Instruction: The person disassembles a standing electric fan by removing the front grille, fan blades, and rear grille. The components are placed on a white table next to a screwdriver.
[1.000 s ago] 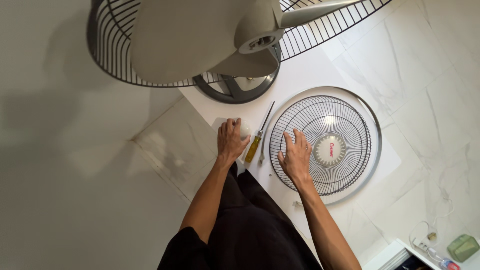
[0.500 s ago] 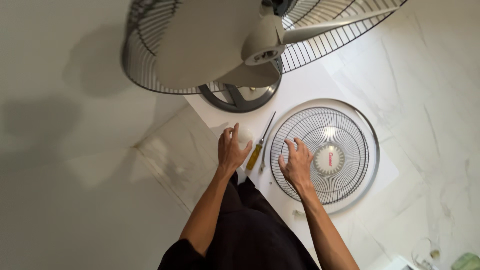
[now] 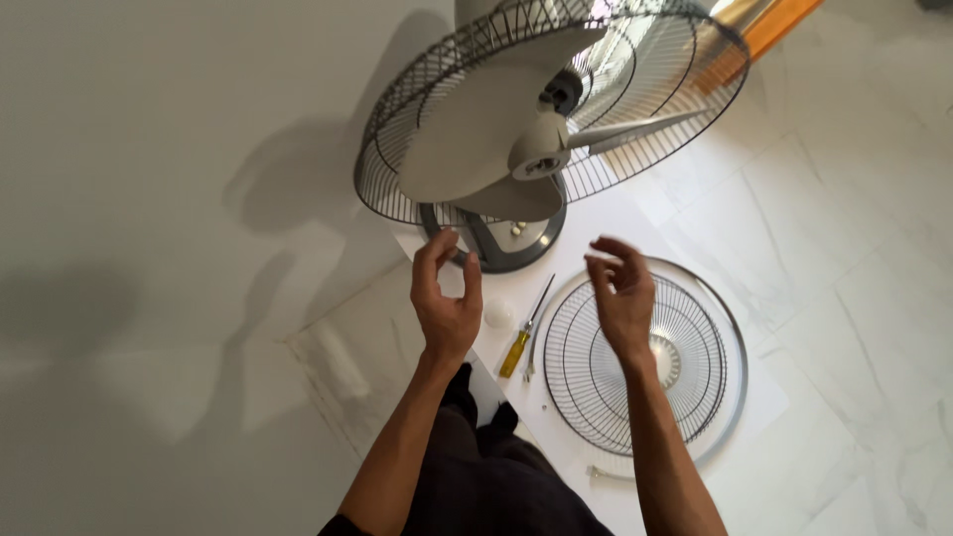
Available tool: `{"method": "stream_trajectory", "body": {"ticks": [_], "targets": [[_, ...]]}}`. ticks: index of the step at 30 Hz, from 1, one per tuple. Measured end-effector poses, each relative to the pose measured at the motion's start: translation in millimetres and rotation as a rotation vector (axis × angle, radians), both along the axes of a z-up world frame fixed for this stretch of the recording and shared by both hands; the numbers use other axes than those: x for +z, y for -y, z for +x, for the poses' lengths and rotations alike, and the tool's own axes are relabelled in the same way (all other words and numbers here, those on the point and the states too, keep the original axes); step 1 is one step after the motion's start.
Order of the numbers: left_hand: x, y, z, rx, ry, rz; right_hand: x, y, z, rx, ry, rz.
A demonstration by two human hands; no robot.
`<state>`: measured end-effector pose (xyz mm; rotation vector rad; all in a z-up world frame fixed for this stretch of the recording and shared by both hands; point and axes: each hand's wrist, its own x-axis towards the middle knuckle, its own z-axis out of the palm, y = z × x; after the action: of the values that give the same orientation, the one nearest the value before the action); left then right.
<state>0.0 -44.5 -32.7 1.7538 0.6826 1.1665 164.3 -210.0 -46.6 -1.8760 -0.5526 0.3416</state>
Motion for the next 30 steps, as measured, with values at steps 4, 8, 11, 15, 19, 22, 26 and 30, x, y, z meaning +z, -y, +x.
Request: {"method": "stream_trajectory", "body": {"ticks": [4, 8, 11, 15, 19, 22, 26, 30], "targets": [[34, -15, 17, -0.055, 0.232, -0.189, 48, -26, 24, -0.035, -0.155, 0.319], [51, -26, 24, -0.101, 0.361, -0.332, 73, -47, 43, -0.125, -0.392, 0.459], [52, -30, 24, -0.073, 0.293, -0.342, 73, -53, 51, -0.118, -0.326, 0.479], [47, -35, 27, -0.083, 0.356, -0.330, 68, -58, 61, -0.141, -0.331, 0.439], [40, -42, 31, -0.083, 0.369, -0.300, 66, -64, 71, -0.158, -0.352, 0.428], [37, -44, 32, -0.080, 0.371, -0.302, 65, -68, 74, -0.133, -0.351, 0.423], [33, -45, 34, -0.081, 0.419, -0.360, 64, -70, 77, -0.114, -0.277, 0.432], [37, -46, 33, -0.064, 0.400, -0.396, 67, -68, 79, -0.148, -0.192, 0.417]]}}
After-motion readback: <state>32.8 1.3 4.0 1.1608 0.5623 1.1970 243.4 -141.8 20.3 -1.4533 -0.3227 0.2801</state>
